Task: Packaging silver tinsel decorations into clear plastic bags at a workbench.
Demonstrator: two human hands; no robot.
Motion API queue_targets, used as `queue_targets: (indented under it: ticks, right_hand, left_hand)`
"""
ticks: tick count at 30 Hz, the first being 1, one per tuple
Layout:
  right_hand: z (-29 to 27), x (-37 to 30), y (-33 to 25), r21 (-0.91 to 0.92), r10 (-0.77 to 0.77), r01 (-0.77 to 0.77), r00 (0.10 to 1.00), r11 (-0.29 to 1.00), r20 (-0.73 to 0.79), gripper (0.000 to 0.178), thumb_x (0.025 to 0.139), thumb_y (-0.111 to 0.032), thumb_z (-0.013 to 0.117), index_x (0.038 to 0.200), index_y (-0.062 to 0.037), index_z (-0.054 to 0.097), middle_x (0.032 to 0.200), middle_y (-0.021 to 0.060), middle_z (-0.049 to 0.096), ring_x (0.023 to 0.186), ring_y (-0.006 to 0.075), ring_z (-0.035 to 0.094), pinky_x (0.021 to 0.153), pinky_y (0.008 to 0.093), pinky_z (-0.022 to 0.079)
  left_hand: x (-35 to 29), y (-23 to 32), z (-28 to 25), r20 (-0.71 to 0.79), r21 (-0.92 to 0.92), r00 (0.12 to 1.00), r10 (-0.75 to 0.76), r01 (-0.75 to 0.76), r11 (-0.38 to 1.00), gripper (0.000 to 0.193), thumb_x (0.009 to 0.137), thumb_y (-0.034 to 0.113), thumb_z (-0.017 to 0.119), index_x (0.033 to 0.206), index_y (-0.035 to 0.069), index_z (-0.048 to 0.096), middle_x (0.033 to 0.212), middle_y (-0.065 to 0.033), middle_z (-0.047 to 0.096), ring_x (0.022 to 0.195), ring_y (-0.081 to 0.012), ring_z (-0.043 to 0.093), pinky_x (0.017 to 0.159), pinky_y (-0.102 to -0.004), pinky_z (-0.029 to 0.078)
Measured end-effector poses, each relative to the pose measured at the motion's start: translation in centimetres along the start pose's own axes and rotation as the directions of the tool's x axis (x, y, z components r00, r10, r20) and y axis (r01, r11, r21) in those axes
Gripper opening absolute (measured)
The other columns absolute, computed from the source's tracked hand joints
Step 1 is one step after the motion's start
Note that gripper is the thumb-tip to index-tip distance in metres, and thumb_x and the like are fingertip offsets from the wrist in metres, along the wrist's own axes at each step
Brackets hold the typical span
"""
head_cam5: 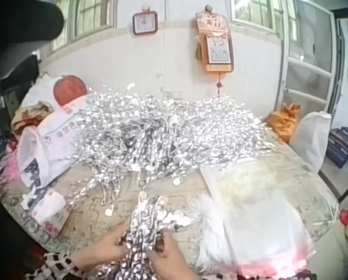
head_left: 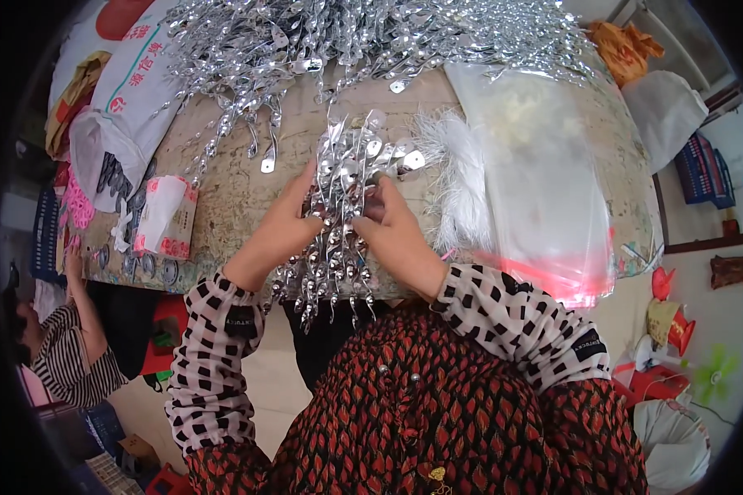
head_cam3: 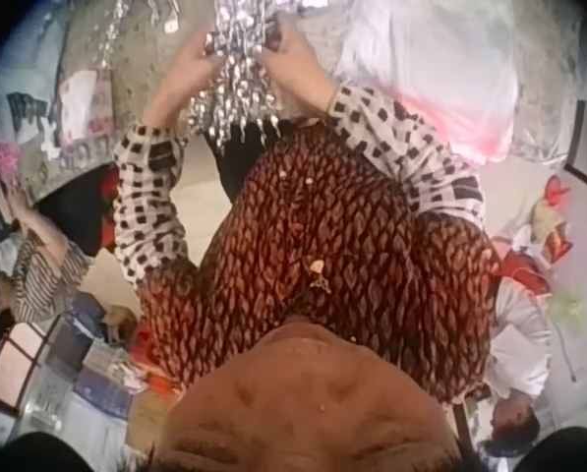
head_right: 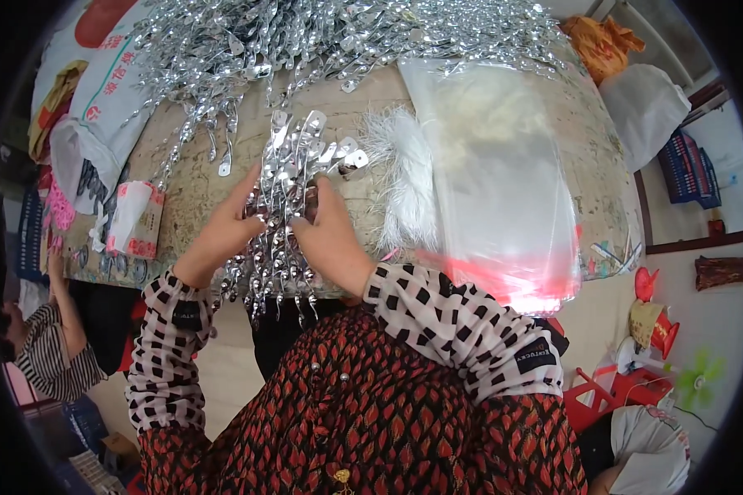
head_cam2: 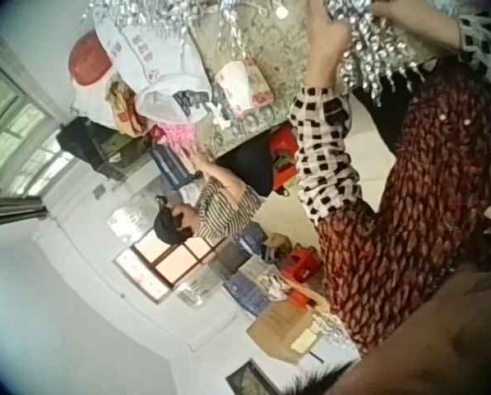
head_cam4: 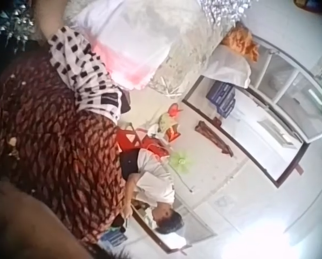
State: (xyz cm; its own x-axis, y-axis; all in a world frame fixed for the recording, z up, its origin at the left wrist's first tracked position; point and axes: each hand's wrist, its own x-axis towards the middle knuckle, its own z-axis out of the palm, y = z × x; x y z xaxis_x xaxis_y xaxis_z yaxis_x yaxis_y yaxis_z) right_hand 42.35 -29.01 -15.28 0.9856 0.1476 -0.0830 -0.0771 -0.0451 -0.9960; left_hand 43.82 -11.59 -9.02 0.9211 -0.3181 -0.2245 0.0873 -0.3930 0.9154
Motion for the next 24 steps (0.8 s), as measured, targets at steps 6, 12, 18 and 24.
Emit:
queue_targets:
  ticks: [6, 12, 18, 24]
  right_hand:
    - [0.0, 2.9, -0.1, -0.146, -0.199, 0.199, 0.98, 0.969, 0.017, 0.068, 0.075, 0.0, 0.065, 0.136, 0.0011, 0.035, 0.116, 0.0162, 0.052, 0.093, 0.0195, 0.059, 0.078, 0.0293, 0.049]
    - [-1.0, 2.6, 1.8, -0.43, -0.381, 0.301, 0.918, 0.851, -0.111, 0.058, 0.08, -0.008, 0.067, 0.13, -0.0014, 0.04, 0.105, 0.0154, 0.048, 0.069, 0.0193, 0.057, 0.064, 0.0285, 0.051]
    - [-1.2, 1.4, 0.5, -0.168, -0.107, 0.094, 0.992, 0.981, -0.068, 0.067, 0.08, -0.007, 0.065, 0.137, -0.0042, 0.03, 0.103, 0.0125, 0.045, 0.063, 0.0127, 0.052, 0.055, 0.0245, 0.047]
    - [-0.9, -0.2, -0.3, -0.372, -0.194, 0.176, 0.981, 0.911, -0.011, 0.071, 0.08, -0.005, 0.064, 0.14, -0.0041, 0.025, 0.11, 0.0165, 0.041, 0.073, 0.0158, 0.053, 0.066, 0.0281, 0.047]
  left_hand:
    - [0.4, -2.2, 1.4, -0.102, 0.545, 0.959, 0.264, -0.168, 0.822, 0.079, 0.077, 0.006, 0.052, 0.146, -0.001, 0.012, 0.146, -0.0287, 0.019, 0.135, -0.0408, 0.028, 0.109, -0.0383, 0.03]
    - [1.2, -2.4, -0.2, -0.097, 0.516, 0.963, 0.25, -0.167, 0.841, 0.093, 0.074, 0.023, 0.069, 0.143, -0.007, 0.015, 0.143, -0.0279, 0.026, 0.133, -0.0392, 0.03, 0.109, -0.039, 0.029]
    - [1.0, -2.4, 0.1, -0.265, 0.453, 0.939, 0.22, -0.08, 0.888, 0.101, 0.068, 0.032, 0.077, 0.142, -0.007, 0.019, 0.138, -0.0286, 0.032, 0.13, -0.0391, 0.033, 0.107, -0.0401, 0.03]
    - [0.8, -4.2, -1.2, -0.267, 0.357, 0.949, 0.166, -0.063, 0.932, 0.089, 0.071, 0.032, 0.077, 0.139, -0.004, 0.031, 0.133, -0.0263, 0.039, 0.123, -0.0362, 0.041, 0.103, -0.0388, 0.034]
